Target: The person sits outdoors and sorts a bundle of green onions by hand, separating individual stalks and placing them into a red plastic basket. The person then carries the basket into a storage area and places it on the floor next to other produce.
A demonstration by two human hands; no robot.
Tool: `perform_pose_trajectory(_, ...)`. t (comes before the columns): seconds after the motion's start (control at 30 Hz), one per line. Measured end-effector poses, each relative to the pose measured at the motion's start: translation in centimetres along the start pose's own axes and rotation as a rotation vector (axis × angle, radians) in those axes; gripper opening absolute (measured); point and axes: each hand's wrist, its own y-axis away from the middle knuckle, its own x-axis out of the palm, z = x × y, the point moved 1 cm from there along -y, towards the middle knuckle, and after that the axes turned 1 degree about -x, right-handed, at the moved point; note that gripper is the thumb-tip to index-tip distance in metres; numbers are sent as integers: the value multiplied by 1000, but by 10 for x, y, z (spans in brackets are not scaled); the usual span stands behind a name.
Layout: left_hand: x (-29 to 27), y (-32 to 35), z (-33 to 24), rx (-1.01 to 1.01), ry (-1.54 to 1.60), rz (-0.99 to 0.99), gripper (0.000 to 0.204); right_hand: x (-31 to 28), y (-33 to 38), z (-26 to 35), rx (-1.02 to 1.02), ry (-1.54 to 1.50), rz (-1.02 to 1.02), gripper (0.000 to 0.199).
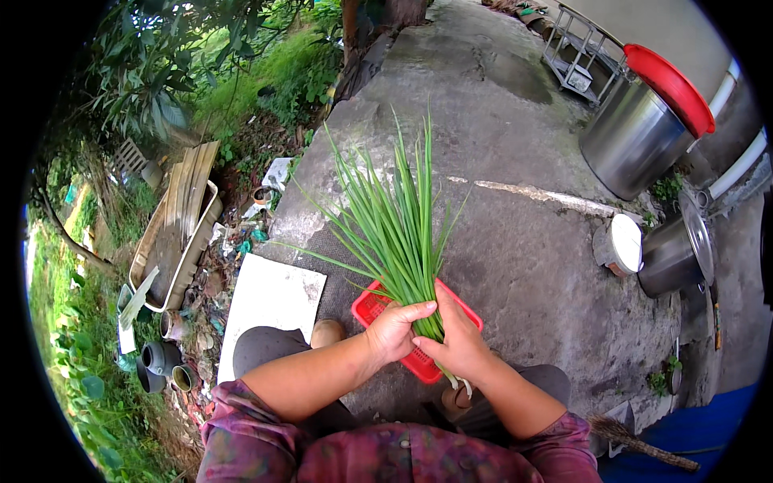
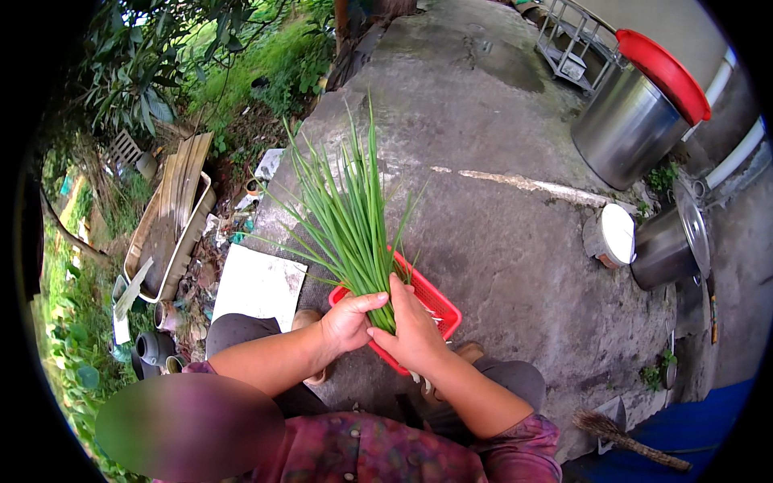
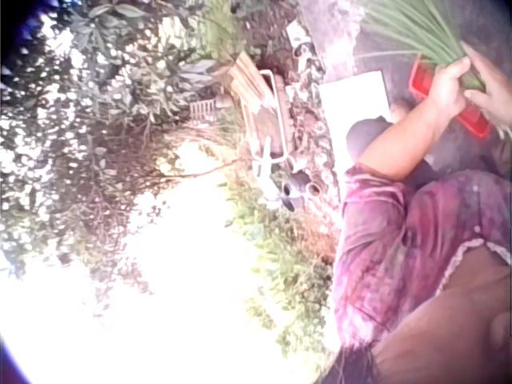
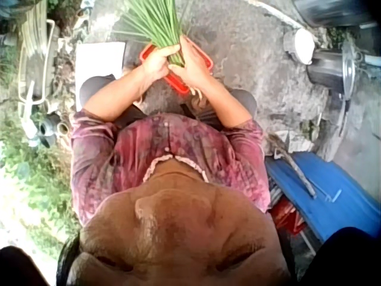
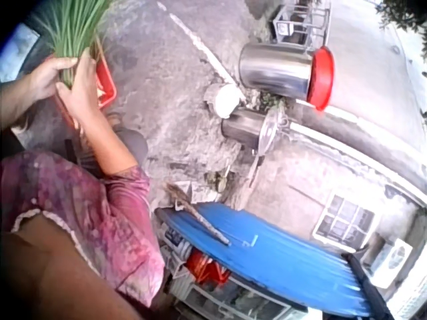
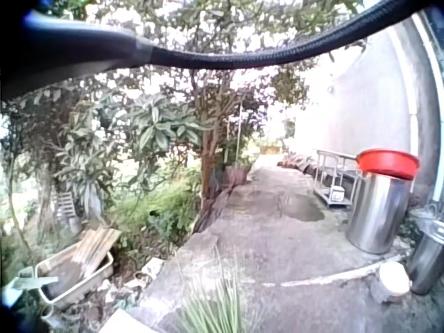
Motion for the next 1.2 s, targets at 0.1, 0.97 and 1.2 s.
perform_pose_trajectory(0.1, -4, 1, -3, 12, -16, 62, 47, -9, -3, 3, -3, 150, -25, 77)
perform_pose_trajectory(0.97, 5, 5, -4, 140, -147, 32, 33, 14, -3, -11, 541, -1144, 7, 117)
perform_pose_trajectory(1.2, 13, 11, -8, 188, -605, -71, 28, 1, 0, -12, 693, -1220, 191, 77)
